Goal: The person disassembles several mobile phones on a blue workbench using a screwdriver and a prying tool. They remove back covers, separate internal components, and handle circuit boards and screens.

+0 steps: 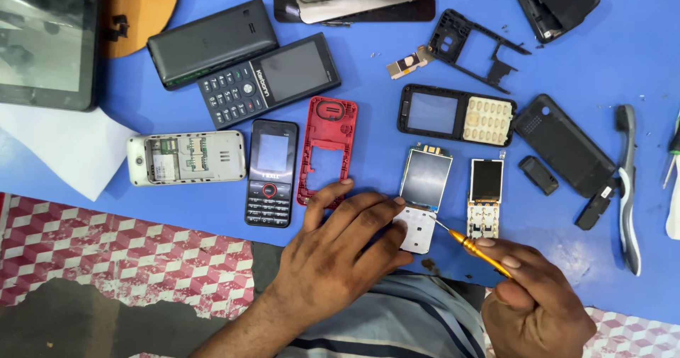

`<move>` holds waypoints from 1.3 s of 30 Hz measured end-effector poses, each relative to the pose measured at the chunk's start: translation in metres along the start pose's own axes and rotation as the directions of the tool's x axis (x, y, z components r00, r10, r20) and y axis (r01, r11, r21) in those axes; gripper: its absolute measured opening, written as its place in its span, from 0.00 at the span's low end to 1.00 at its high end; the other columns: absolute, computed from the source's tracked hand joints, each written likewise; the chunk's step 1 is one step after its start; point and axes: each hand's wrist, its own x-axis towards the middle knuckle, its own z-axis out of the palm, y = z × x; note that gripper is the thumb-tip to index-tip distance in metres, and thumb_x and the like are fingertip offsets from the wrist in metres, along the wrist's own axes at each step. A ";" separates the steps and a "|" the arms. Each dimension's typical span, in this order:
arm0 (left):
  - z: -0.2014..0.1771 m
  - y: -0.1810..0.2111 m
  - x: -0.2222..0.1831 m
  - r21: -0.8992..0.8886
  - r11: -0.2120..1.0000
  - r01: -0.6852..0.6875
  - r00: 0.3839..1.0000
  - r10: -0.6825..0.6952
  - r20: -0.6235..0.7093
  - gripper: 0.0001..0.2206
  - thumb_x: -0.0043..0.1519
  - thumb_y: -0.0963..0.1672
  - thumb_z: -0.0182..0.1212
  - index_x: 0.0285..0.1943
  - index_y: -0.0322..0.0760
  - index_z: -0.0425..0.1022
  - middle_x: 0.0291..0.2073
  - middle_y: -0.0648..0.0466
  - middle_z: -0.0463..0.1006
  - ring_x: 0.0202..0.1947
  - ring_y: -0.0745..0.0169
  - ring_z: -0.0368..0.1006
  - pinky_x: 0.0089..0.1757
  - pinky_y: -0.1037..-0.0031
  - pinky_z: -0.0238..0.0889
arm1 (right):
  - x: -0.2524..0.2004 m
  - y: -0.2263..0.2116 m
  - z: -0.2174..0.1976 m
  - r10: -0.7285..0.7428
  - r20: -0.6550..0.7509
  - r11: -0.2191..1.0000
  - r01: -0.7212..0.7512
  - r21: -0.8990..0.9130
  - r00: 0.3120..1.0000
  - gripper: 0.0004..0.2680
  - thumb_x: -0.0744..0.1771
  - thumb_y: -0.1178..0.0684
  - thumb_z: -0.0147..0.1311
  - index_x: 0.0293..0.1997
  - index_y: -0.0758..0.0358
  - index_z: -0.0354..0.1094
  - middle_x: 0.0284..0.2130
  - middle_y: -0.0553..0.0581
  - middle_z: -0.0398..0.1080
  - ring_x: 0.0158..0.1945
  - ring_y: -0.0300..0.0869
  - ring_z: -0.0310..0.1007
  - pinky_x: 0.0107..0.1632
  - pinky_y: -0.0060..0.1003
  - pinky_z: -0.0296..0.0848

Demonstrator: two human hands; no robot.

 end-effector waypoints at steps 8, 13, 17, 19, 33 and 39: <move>0.001 0.000 -0.004 -0.024 1.000 0.008 1.000 -0.009 -0.024 0.14 0.63 0.49 0.70 0.49 0.38 0.76 0.55 0.52 0.76 0.58 0.59 0.73 0.65 0.52 0.58 | -0.010 0.002 -0.002 -0.004 -0.028 1.000 0.003 -0.014 1.000 0.06 0.73 0.53 0.52 0.52 0.62 0.60 0.44 0.65 0.76 0.50 0.50 0.81 0.55 0.37 0.81; 0.000 0.000 -0.004 -0.029 1.000 0.007 1.000 -0.007 -0.026 0.15 0.62 0.49 0.70 0.53 0.38 0.77 0.55 0.53 0.76 0.59 0.59 0.72 0.65 0.53 0.58 | -0.008 0.004 -0.005 -0.011 0.056 1.000 0.011 0.005 0.998 0.07 0.72 0.58 0.52 0.55 0.62 0.60 0.46 0.68 0.76 0.50 0.51 0.81 0.53 0.36 0.79; -0.001 0.000 -0.004 -0.021 1.000 0.004 1.000 -0.005 -0.030 0.15 0.62 0.48 0.70 0.53 0.37 0.77 0.55 0.52 0.76 0.58 0.58 0.72 0.64 0.52 0.58 | -0.004 0.007 -0.008 -0.089 0.083 0.995 0.093 -0.040 0.993 0.09 0.70 0.59 0.51 0.56 0.60 0.57 0.48 0.66 0.76 0.50 0.50 0.82 0.52 0.36 0.80; 0.000 -0.001 -0.004 -0.015 1.000 0.003 0.999 -0.004 -0.038 0.15 0.62 0.48 0.70 0.52 0.37 0.77 0.55 0.53 0.76 0.58 0.58 0.72 0.64 0.52 0.57 | -0.003 0.008 -0.011 -0.110 0.119 0.989 0.121 -0.081 0.987 0.11 0.69 0.60 0.52 0.56 0.60 0.57 0.47 0.66 0.76 0.51 0.52 0.82 0.51 0.37 0.81; 0.001 -0.002 -0.005 -0.019 1.000 -0.003 0.999 0.003 -0.033 0.14 0.63 0.49 0.69 0.52 0.38 0.78 0.55 0.53 0.76 0.59 0.59 0.72 0.65 0.53 0.57 | -0.011 0.017 -0.006 -0.117 0.063 0.990 0.121 -0.077 0.991 0.08 0.71 0.55 0.52 0.55 0.61 0.61 0.46 0.65 0.76 0.51 0.54 0.81 0.53 0.41 0.81; 0.000 -0.002 -0.004 -0.013 1.000 0.001 0.999 -0.002 -0.036 0.14 0.63 0.49 0.69 0.51 0.38 0.78 0.55 0.53 0.76 0.59 0.59 0.72 0.65 0.53 0.57 | -0.010 0.018 -0.007 -0.081 0.053 0.996 0.082 -0.026 0.995 0.07 0.72 0.57 0.52 0.56 0.60 0.61 0.46 0.66 0.76 0.50 0.53 0.81 0.53 0.41 0.81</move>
